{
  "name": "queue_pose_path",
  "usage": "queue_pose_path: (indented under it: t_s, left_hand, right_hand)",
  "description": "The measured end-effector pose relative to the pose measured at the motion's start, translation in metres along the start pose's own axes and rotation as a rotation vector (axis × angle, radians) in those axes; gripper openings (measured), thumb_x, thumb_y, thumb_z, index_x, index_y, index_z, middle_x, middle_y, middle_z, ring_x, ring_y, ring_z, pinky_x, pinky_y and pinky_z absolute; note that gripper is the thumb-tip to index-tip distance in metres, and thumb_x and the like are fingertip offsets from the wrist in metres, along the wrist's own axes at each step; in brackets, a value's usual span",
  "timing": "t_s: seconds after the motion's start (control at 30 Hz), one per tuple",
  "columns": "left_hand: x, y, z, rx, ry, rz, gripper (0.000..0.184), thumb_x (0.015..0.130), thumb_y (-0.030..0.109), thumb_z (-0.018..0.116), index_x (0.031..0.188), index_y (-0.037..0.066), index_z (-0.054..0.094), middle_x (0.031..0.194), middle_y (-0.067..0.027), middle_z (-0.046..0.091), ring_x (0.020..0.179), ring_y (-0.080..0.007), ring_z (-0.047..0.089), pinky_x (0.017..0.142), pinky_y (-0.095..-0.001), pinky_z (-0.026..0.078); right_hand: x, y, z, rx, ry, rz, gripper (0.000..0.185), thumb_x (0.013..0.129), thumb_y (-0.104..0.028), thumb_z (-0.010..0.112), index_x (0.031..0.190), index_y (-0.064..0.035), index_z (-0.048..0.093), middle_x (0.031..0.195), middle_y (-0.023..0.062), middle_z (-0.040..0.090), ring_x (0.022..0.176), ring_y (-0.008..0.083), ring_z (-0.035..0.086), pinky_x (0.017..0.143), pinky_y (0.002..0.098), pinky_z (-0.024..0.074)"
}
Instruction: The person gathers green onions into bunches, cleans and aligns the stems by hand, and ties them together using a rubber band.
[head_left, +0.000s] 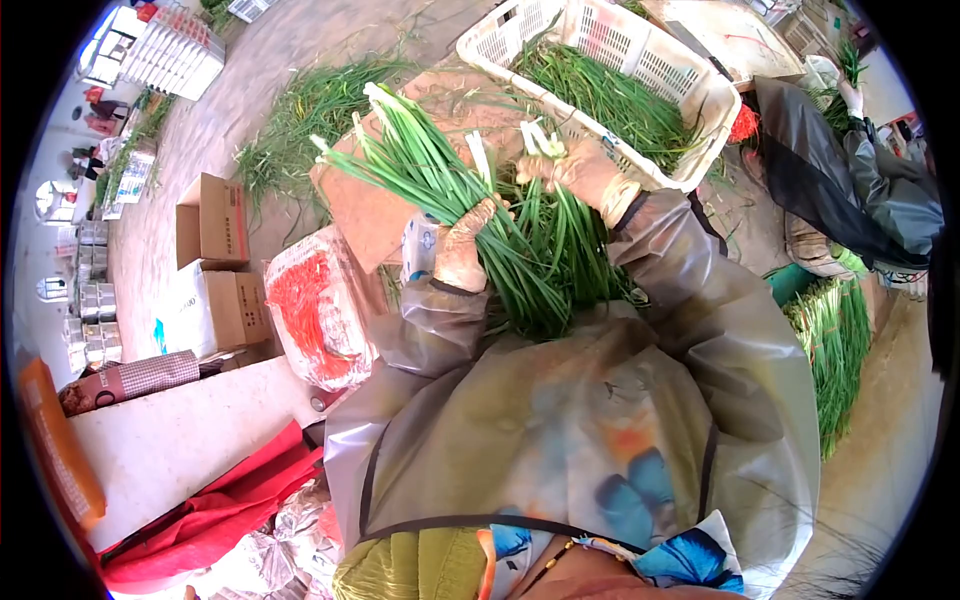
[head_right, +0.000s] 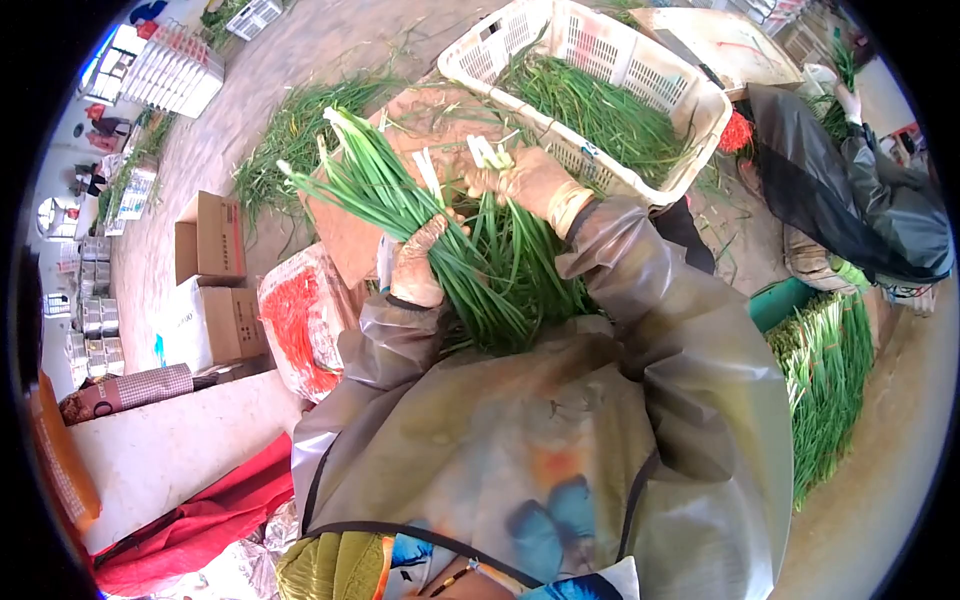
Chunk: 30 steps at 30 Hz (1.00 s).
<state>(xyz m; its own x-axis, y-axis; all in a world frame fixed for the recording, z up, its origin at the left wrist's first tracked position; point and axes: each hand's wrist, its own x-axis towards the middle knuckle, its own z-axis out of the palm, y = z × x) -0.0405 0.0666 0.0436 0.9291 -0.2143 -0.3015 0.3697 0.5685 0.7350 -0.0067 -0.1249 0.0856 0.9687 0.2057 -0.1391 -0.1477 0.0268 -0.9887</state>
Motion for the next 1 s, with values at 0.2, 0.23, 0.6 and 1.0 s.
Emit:
queue_pose_path:
  t_s: [0.2,0.23,0.6,1.0]
  left_hand:
    - [-0.001,0.0,0.001,0.006,0.03,-0.062,0.023,0.077,0.012,0.066,0.095,0.0,0.058,0.083,-0.0083,0.061,0.076,-0.0211,0.06,0.07,-0.0326,0.051]
    - [0.003,-0.002,-0.004,-0.01,-0.011,-0.058,0.023,0.077,0.012,0.066,0.096,0.001,0.058,0.084,-0.0084,0.061,0.076,-0.021,0.06,0.07,-0.0329,0.051]
    - [0.007,-0.006,-0.01,0.068,-0.014,0.088,0.026,0.074,0.005,0.067,0.098,0.001,0.059,0.083,-0.0061,0.062,0.073,-0.0178,0.06,0.066,-0.0299,0.05]
    - [-0.001,-0.001,0.011,-0.099,0.013,0.171,0.022,0.07,-0.003,0.065,0.088,0.007,0.056,0.083,-0.0039,0.059,0.077,-0.0186,0.058,0.072,-0.0324,0.049]
  right_hand:
    - [0.014,-0.001,-0.025,0.03,0.151,-0.118,0.03,0.078,-0.028,0.068,0.094,-0.0022,0.063,0.082,0.0043,0.066,0.063,0.0094,0.055,0.057,0.0208,0.0436]
    - [0.002,-0.022,-0.024,0.154,0.126,-0.049,0.028,0.079,-0.026,0.067,0.092,-0.0022,0.064,0.081,0.0033,0.066,0.061,0.0091,0.052,0.057,0.0208,0.0426]
    - [0.012,-0.011,-0.038,0.012,-0.012,-0.133,0.025,0.081,-0.016,0.064,0.097,0.0031,0.061,0.085,0.0087,0.066,0.079,0.0141,0.062,0.073,0.0243,0.0469]
    - [0.016,-0.006,-0.004,0.225,0.192,-0.108,0.034,0.073,-0.007,0.07,0.103,0.0026,0.057,0.086,0.0067,0.065,0.073,0.0131,0.059,0.063,0.0251,0.0477]
